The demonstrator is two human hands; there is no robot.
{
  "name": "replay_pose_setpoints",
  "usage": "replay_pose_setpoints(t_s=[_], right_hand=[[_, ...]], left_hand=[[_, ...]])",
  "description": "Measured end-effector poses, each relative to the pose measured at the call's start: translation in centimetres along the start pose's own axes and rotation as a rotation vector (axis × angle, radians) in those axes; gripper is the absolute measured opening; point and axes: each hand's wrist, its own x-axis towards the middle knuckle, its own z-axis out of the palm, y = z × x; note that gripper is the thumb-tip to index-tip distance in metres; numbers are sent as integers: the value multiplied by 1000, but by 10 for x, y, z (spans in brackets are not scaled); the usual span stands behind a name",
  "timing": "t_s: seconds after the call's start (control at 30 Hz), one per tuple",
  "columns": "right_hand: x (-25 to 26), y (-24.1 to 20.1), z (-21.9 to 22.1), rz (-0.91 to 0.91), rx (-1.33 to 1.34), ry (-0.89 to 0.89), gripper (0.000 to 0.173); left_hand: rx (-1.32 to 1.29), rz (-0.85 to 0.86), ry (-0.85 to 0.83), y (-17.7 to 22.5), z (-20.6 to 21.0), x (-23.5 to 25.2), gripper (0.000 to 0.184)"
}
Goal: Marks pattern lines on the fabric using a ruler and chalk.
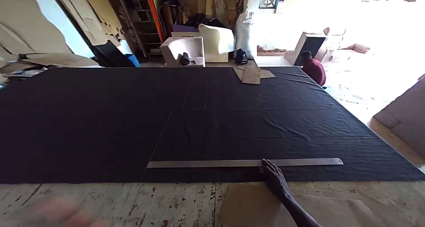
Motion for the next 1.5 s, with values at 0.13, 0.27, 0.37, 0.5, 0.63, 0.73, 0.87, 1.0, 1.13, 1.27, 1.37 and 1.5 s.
replay_pose_setpoints(t_s=[0.13,0.27,0.37,0.5,0.63,0.73,0.87,1.0,1.13,1.27,1.37,1.5], right_hand=[[0,0,-2,-11,17,13,43],[-1,-3,-7,8,33,2,42],[-2,-1,-5,3,55,8,42],[-2,2,-4,-6,99,26,42],[0,3,-5,6,129,27,40],[1,1,-6,23,140,9,40],[2,2,-4,49,193,11,40],[2,4,-5,59,264,12,39],[0,7,-7,51,332,21,38],[-1,8,-9,60,460,80,32],[0,10,-19,74,547,131,28],[14,22,-41,0,510,188,29]], left_hand=[[723,-288,-241,-174,-24,-90,73],[783,-581,-446,-263,-35,-154,72],[928,-640,-657,-318,-32,-161,67],[1142,-615,-821,-373,-15,-144,55],[1193,-625,-783,-395,-3,-135,44],[1172,-674,-788,-400,-4,-124,44],[1201,-765,-892,-410,0,-105,52],[1262,-843,-1054,-423,7,-84,55],[1315,-874,-1206,-433,13,-71,56],[1310,-874,-1266,-435,10,-67,59],[1291,-863,-1229,-424,14,-69,55],[1238,-842,-1118,-406,17,-83,41]])
